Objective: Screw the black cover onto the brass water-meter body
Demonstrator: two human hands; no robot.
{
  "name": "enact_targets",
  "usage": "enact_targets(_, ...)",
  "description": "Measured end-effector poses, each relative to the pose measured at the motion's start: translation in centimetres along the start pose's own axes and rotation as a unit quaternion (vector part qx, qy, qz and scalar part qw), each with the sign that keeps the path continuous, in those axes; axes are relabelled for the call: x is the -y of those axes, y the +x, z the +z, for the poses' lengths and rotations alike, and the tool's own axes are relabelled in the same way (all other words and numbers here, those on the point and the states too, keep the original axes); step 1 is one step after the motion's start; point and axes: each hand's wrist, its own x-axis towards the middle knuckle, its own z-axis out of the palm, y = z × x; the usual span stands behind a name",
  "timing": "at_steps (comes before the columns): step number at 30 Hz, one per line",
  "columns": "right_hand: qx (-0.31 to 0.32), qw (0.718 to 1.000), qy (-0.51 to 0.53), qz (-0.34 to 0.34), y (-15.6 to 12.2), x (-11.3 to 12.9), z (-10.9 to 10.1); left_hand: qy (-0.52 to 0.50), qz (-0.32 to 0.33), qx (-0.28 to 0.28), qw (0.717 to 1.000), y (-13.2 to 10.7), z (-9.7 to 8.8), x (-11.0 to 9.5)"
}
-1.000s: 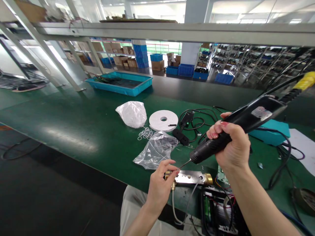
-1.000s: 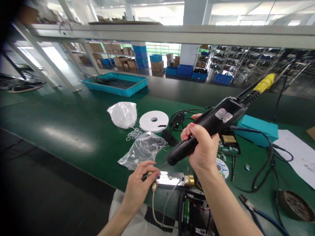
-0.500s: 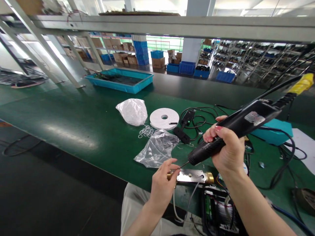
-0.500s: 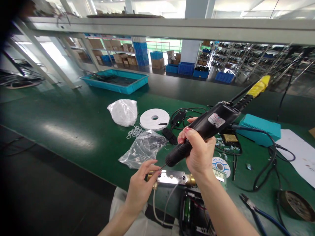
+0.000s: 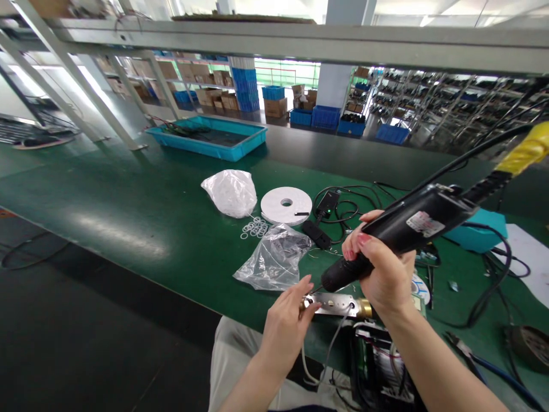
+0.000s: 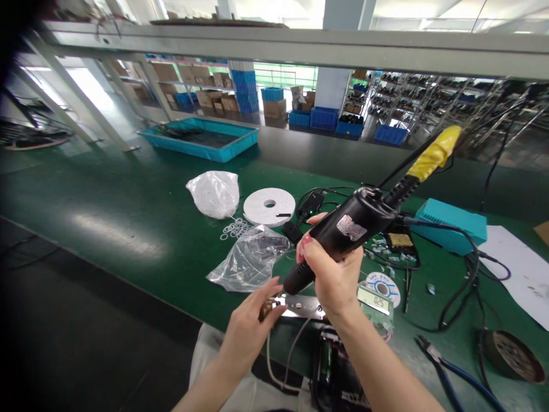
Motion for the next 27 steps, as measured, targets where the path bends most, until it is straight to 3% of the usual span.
enact_targets(5, 0.030, 0.999, -0.014, 0.004, -0.4, 0.1, 0.9, -0.032, -0.049, 0.061, 0.996, 0.8, -0.8, -0.2)
enact_targets(11, 0.064, 0.996, -0.050, 0.026, -0.6, 0.6, 2.7, -0.022, -0.048, 0.134, 0.990, 2.1, -0.6, 0.3)
enact_targets(19, 0.084, 0.993, -0.071, 0.043, -0.6, 0.6, 3.5, -0.040, -0.050, 0.159, 0.985, 2.6, -0.5, 0.8)
enact_targets(27, 0.116, 0.990, -0.073, 0.042, -0.2, 0.2, 2.7, -0.077, -0.069, 0.175, 0.979, 2.6, -1.0, 0.2)
